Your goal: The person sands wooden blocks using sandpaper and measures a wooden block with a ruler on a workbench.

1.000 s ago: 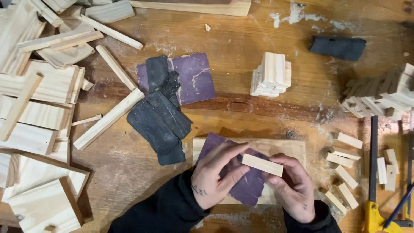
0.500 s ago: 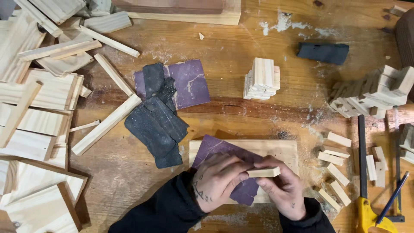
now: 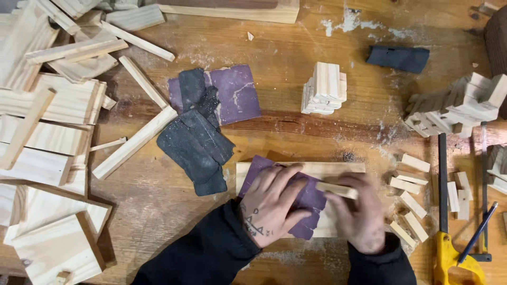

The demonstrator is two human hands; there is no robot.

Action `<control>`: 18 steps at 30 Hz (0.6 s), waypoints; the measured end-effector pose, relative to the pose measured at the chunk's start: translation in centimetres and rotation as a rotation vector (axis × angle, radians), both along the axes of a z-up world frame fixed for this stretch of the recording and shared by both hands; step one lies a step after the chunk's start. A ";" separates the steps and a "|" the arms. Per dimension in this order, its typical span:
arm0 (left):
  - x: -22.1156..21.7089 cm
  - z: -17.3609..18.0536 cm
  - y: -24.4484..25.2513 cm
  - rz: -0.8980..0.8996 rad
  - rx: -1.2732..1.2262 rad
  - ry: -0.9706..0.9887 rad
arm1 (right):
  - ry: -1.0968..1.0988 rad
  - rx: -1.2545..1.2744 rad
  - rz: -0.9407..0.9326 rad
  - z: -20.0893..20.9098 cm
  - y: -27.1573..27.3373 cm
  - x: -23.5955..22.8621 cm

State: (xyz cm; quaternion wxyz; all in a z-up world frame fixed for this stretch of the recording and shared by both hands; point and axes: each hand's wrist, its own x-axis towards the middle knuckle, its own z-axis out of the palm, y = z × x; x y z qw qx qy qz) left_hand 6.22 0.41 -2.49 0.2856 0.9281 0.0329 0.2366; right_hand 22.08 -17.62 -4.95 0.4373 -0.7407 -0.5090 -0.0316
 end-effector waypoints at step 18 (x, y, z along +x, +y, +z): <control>-0.2 -1.2 -0.4 0.031 0.077 0.083 | -0.353 -0.251 -0.031 0.6 1.7 -2.0</control>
